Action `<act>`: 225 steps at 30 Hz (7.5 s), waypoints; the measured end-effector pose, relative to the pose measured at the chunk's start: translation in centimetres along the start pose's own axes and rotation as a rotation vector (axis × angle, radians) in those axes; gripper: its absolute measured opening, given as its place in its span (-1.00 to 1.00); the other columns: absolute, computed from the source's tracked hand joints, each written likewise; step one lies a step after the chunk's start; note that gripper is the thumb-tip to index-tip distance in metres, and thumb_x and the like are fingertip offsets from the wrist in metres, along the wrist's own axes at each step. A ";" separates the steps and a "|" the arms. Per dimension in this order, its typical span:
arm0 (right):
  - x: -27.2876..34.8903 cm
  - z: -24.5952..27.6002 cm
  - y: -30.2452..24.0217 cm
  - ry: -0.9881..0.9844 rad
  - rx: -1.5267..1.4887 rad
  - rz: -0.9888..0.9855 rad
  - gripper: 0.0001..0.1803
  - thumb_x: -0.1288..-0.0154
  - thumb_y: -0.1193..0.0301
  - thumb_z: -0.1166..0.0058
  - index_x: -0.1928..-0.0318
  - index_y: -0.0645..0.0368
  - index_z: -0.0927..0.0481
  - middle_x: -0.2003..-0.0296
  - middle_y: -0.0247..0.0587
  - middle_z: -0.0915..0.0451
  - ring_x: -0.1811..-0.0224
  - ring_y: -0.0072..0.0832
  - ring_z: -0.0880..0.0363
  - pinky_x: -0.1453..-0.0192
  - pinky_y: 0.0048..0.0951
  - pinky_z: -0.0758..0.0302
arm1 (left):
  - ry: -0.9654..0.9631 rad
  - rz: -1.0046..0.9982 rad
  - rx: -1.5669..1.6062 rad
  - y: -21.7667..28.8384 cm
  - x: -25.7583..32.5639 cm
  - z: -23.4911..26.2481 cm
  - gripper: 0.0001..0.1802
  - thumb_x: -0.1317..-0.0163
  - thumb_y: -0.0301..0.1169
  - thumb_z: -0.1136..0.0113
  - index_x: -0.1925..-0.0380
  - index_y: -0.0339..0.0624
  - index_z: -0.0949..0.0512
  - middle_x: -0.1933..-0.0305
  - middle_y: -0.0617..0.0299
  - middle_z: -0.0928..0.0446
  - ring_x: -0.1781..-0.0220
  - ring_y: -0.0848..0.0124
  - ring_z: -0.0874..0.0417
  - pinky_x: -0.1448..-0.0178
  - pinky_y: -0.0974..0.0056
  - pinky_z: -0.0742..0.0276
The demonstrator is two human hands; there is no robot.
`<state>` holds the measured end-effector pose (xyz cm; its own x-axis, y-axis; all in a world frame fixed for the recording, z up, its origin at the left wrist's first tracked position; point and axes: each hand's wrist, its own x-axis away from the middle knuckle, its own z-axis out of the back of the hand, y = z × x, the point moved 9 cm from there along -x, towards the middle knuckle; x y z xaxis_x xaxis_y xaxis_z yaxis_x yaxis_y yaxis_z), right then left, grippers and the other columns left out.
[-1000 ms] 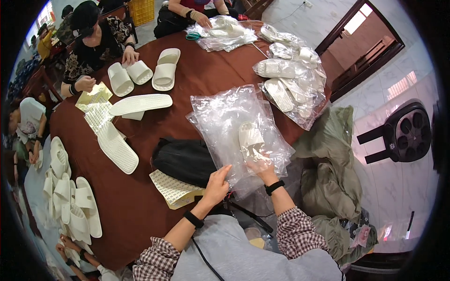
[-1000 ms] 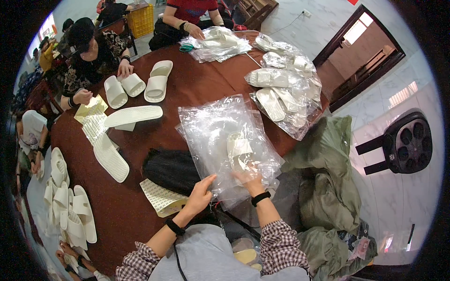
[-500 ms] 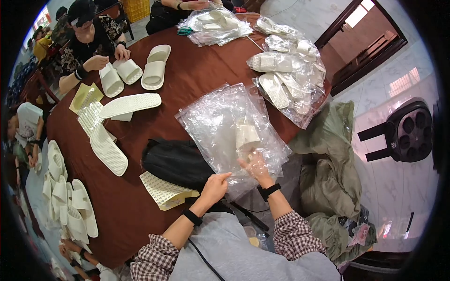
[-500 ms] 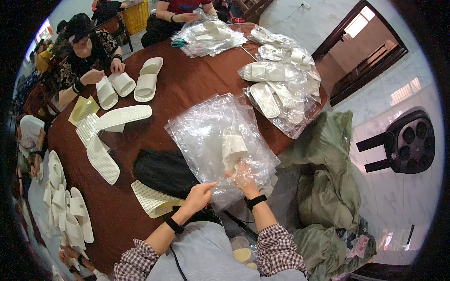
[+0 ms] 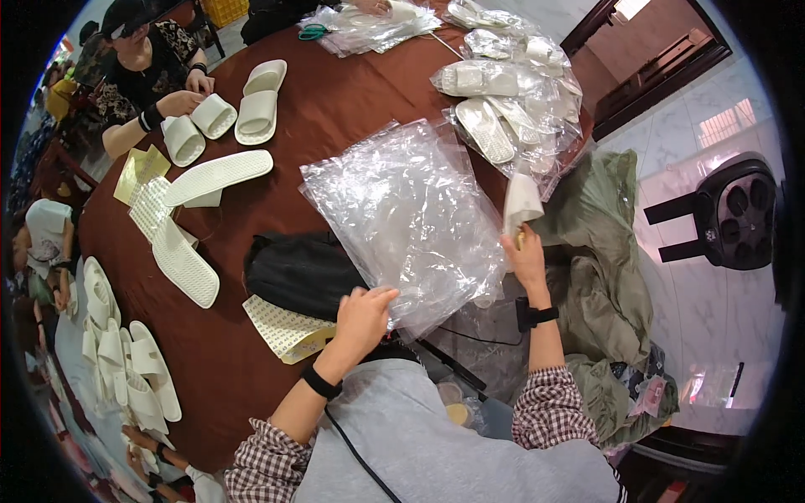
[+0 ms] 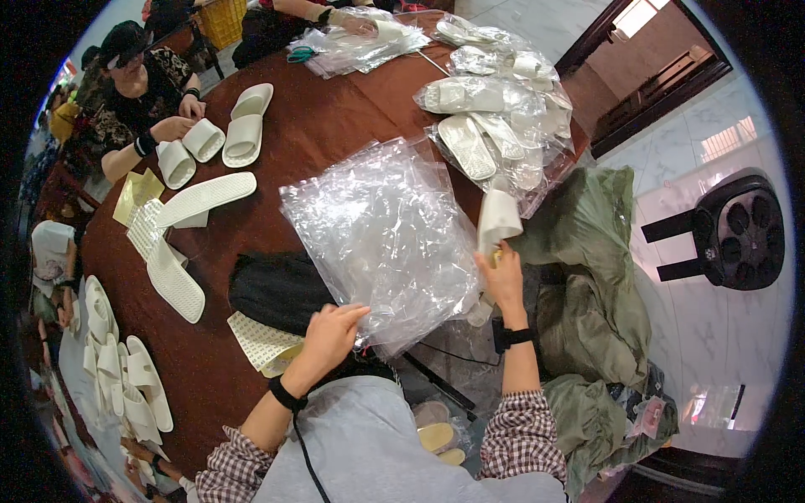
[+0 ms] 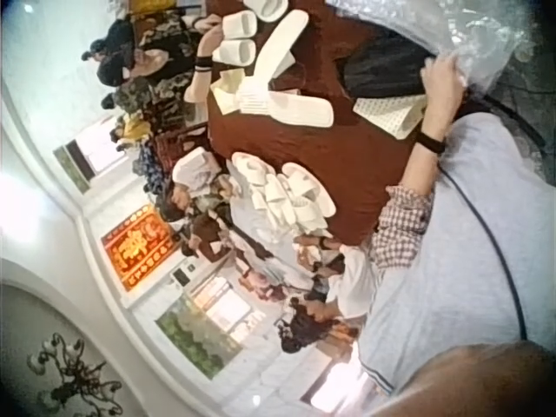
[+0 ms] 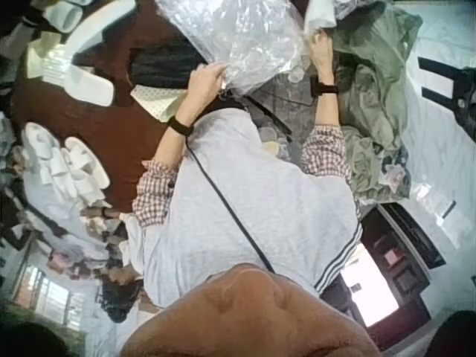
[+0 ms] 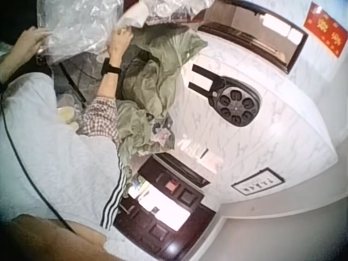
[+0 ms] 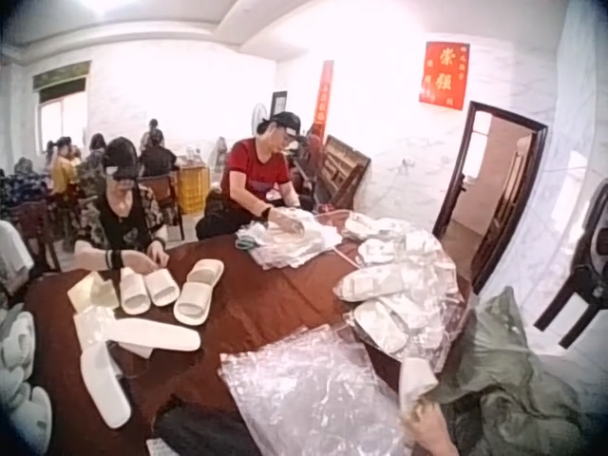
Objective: The recorder is applying size stickers to white sandals and packaging them in plastic bags at a shared work table.
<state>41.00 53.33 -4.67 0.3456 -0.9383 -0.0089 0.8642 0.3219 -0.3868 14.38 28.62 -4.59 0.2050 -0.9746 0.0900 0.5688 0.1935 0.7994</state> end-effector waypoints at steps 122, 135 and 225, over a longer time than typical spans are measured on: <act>8.1 -4.0 -20.4 -0.153 -0.354 0.425 -0.63 -0.28 0.48 -0.17 -0.09 0.31 -0.54 -0.01 -0.01 -0.50 -0.10 -0.12 -0.49 -0.23 -0.25 -0.38 | 0.944 0.656 1.308 -31.3 13.8 17.2 -0.56 -0.34 -0.36 -0.19 -0.18 -0.16 -0.38 -0.19 0.14 -0.51 -0.12 0.29 -0.56 -0.19 0.13 -0.48; 18.7 -8.0 -38.5 -0.424 -0.438 0.826 -0.62 -0.26 0.49 -0.21 -0.10 0.17 -0.57 -0.01 -0.02 -0.52 0.00 -0.06 -0.58 -0.05 -0.24 -0.54 | 1.372 0.217 1.040 -18.5 34.4 24.8 -0.42 -0.35 -0.38 -0.17 -0.30 -0.41 -0.30 -0.18 0.06 -0.51 -0.18 0.32 -0.55 -0.29 0.27 -0.42; 27.6 -24.2 -43.0 -0.816 -0.252 0.837 -0.50 -0.26 0.37 -0.19 -0.14 0.26 -0.35 0.23 0.31 -0.63 0.14 0.22 -0.62 0.09 0.10 -0.52 | 1.026 0.457 -0.140 -24.5 36.7 19.3 -0.18 0.11 -0.79 0.12 -0.29 -0.17 -0.41 -0.38 -0.06 -0.25 -0.47 -0.11 -0.10 -0.59 -0.01 0.04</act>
<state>4.53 10.51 -10.57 0.9760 -0.0633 0.2085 0.1956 0.6755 -0.7109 -7.44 -14.12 -9.41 0.9366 -0.2688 -0.2249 0.3439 0.5816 0.7372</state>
